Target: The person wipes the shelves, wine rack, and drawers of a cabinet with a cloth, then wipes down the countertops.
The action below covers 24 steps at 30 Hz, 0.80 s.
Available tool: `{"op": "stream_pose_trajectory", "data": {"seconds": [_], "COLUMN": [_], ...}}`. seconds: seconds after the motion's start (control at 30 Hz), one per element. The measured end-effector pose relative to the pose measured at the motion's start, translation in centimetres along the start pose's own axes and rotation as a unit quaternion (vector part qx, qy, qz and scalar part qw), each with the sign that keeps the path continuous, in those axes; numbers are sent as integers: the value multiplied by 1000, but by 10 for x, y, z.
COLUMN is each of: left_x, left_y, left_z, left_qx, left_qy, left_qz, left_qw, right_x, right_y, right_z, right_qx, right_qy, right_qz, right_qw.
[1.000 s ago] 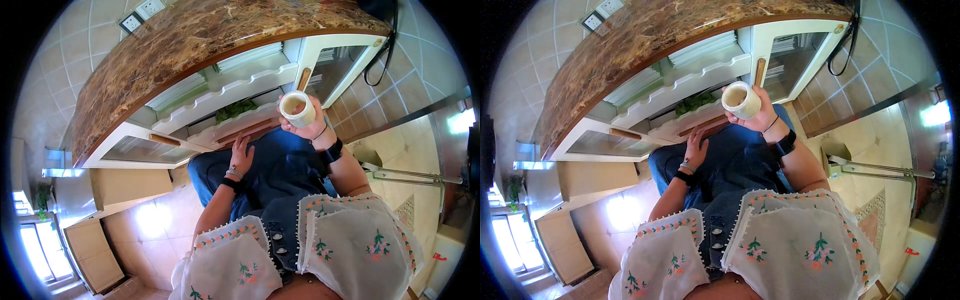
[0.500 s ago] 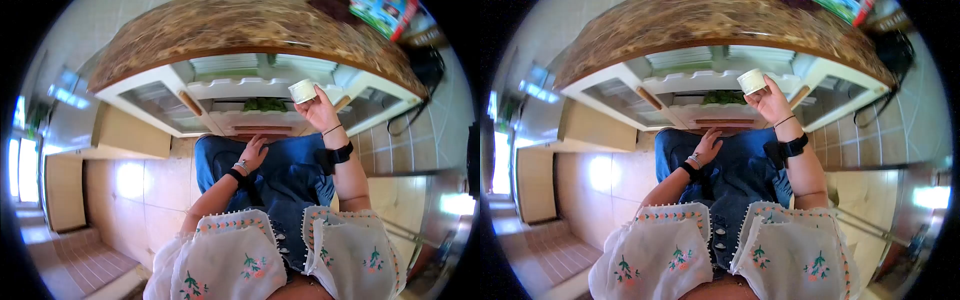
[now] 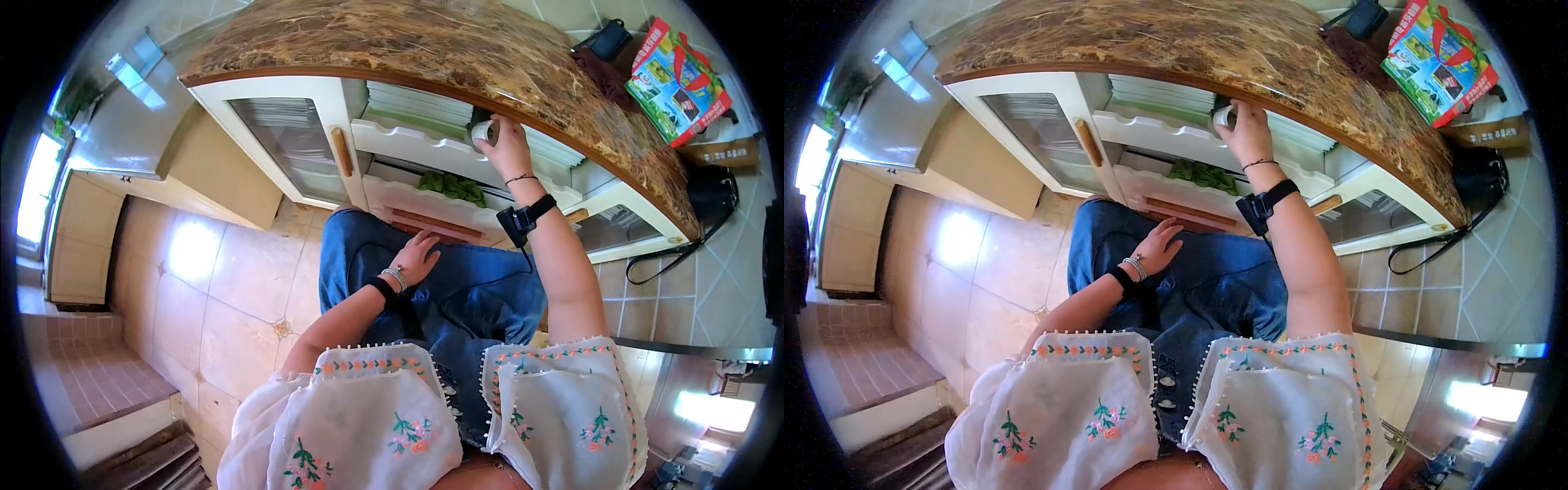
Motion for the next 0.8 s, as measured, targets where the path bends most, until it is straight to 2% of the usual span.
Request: {"op": "stream_pose_trajectory", "data": {"seconds": [0.07,0.13,0.2,0.27,0.33,0.4,0.5,0.63,0.73,0.8], "left_x": [1,0,-1,-1,-5,-11,-13,-16,-11,-4], "left_y": [0,4,4,2,9,13,15,21,23,21], "left_z": [-1,2,3,0,7,10,4,-9,-13,-7], "left_qx": [-7,-5,-2,5,13,22,6,-8,4,18], "left_qy": [7,12,17,15,14,13,10,24,3,5], "left_qz": [-7,-5,-2,-14,-2,17,14,38,60,28], "left_qw": [1000,1000,1000,1000,1000,1000,1000,999,998,999], "right_x": [-5,-13,-6,13,23,19,-15,-70,-122,-156], "right_y": [-5,-11,-20,-36,-60,-88,-127,-141,-123,-111], "right_z": [0,-4,-1,5,14,18,22,7,-1,-1], "right_qx": [22,102,96,102,107,124,154,70,-44,-4], "right_qy": [7,4,3,62,24,65,94,26,8,-5], "right_qz": [22,-69,-73,-132,-160,-93,78,72,215,270], "right_qw": [1000,992,993,984,981,986,981,995,976,963]}}
Point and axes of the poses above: each hand's wrist, its own y-axis towards the middle knuckle, its own x-axis out of the back of the hand, z = x × y, the point moved 3 cm from there along y, towards the middle knuckle, and after that the axes turned 11 degrees about x, right-handed, at the moved point
